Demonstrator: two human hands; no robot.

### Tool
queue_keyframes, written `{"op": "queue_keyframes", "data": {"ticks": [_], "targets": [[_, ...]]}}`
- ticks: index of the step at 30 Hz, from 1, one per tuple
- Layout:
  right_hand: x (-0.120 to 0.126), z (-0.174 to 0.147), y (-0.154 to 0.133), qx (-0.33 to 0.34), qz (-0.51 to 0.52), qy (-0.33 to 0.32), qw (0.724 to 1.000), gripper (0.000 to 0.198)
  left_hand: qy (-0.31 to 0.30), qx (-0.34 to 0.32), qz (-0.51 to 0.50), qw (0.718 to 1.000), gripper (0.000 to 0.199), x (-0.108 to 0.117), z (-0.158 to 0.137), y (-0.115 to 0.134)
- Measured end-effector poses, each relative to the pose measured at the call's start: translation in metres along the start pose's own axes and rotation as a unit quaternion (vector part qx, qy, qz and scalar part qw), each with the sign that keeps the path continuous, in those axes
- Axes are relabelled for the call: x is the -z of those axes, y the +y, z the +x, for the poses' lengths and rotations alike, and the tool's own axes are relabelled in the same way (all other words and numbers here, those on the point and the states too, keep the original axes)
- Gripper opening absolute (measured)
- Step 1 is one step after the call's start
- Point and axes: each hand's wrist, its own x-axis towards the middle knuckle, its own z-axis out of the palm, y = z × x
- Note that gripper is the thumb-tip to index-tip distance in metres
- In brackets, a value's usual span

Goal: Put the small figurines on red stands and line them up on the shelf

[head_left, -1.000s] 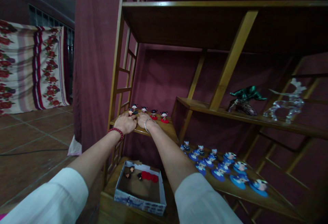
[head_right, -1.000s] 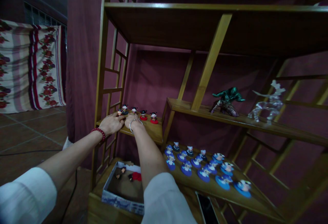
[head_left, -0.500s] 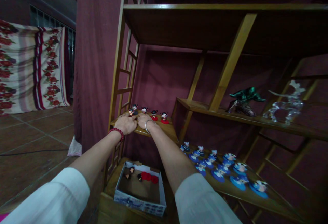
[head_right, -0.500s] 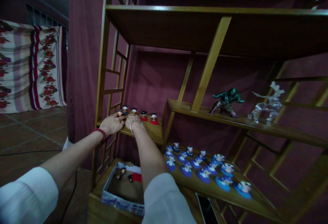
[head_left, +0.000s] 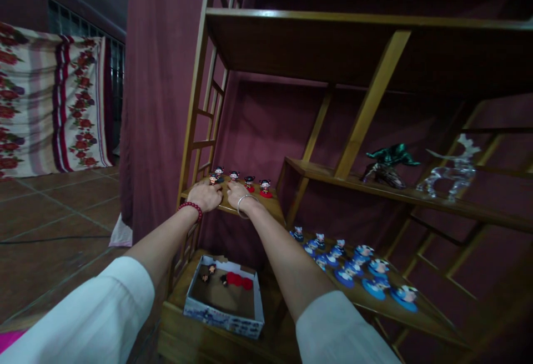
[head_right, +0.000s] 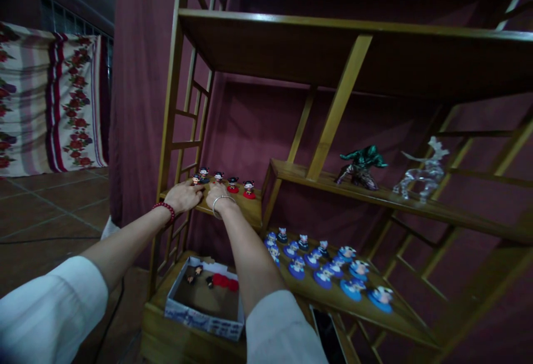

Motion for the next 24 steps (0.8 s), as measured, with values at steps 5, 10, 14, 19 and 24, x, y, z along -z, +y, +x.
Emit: {"op": "queue_keyframes", "data": {"ticks": [5,10,14,19,24], "targets": [[0.005,-0.020,-0.003,0.007,0.026,0.004,1.000,0.037,-0.027,0.008,0.003,1.000,0.039,0.002,-0.001,0.000],[0.011,-0.039,0.000,0.003,0.046,0.006,0.999,0.039,-0.036,-0.009,0.017,0.999,0.040,0.004,-0.001,0.000],[0.014,-0.048,0.002,0.000,0.049,0.012,0.999,0.037,-0.034,-0.016,0.016,0.999,0.041,0.005,-0.002,0.000],[0.016,-0.053,0.001,0.000,0.048,0.017,0.999,0.034,-0.042,-0.011,0.010,0.999,0.041,0.006,-0.001,-0.001],[0.019,-0.056,0.000,0.000,0.032,0.022,0.999,0.033,-0.046,-0.021,0.013,0.999,0.039,0.007,-0.001,0.000]]}}
